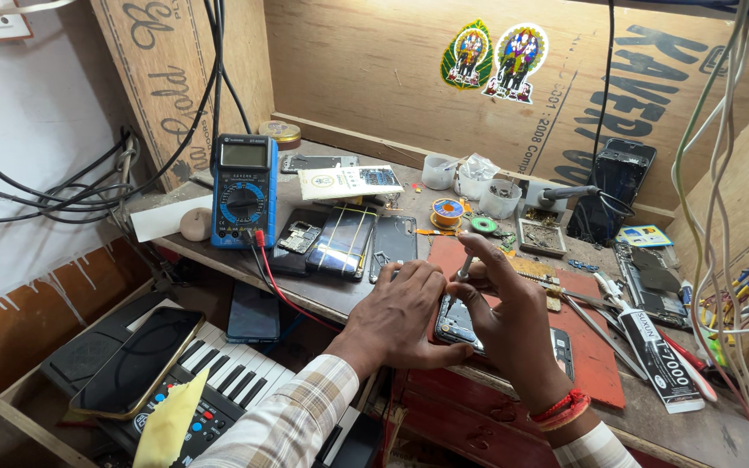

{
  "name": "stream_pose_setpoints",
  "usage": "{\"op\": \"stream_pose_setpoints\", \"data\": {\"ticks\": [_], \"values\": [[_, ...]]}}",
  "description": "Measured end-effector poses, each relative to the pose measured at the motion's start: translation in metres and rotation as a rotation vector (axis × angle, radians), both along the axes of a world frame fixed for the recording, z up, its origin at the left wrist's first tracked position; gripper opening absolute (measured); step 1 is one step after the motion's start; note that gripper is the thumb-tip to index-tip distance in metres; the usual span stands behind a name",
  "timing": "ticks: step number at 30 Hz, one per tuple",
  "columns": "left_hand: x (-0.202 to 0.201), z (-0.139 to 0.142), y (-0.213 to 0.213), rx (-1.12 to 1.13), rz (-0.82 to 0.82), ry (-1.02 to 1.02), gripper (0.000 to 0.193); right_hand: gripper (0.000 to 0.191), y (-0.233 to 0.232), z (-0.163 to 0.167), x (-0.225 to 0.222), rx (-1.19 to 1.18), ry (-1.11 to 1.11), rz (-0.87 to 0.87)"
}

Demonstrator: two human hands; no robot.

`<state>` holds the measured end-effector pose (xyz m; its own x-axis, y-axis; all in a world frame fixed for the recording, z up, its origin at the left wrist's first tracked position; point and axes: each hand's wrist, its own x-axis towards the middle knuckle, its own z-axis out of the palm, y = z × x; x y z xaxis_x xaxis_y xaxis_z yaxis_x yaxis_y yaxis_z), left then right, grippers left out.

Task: The person works at a cluttered repair bench, holding a smartphone with one hand while using a metal prying tool with the other to work around the edge of the phone's screen and back cover. They reposition the phone and continue prying along its edges throughout the episode.

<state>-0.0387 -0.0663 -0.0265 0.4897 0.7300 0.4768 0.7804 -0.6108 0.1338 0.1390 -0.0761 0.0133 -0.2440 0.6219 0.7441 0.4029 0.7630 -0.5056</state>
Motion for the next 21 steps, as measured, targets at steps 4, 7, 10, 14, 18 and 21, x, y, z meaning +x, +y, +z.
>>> {"op": "stream_pose_setpoints", "data": {"ticks": [4,7,10,14,18,21], "values": [[0.0,0.001,0.001,0.009,0.003,0.007,0.094,0.063,-0.002,0.0,-0.001,0.019,0.0,-0.031],[0.0,0.001,-0.001,0.01,0.0,-0.006,0.093,0.064,-0.004,-0.001,-0.003,0.037,-0.007,-0.059],[0.0,0.003,-0.001,-0.007,-0.004,-0.007,0.092,0.066,-0.007,-0.006,-0.002,0.046,-0.03,-0.091],[0.001,0.003,-0.002,0.026,-0.002,0.0,0.092,0.062,-0.006,-0.014,0.005,0.007,0.048,-0.088],[0.001,0.003,-0.002,0.0,0.006,0.004,0.093,0.064,0.005,-0.012,0.035,0.091,0.195,-0.11],[0.0,0.003,-0.002,0.001,0.004,0.013,0.092,0.061,0.016,-0.008,0.07,0.078,0.212,-0.182]]}}
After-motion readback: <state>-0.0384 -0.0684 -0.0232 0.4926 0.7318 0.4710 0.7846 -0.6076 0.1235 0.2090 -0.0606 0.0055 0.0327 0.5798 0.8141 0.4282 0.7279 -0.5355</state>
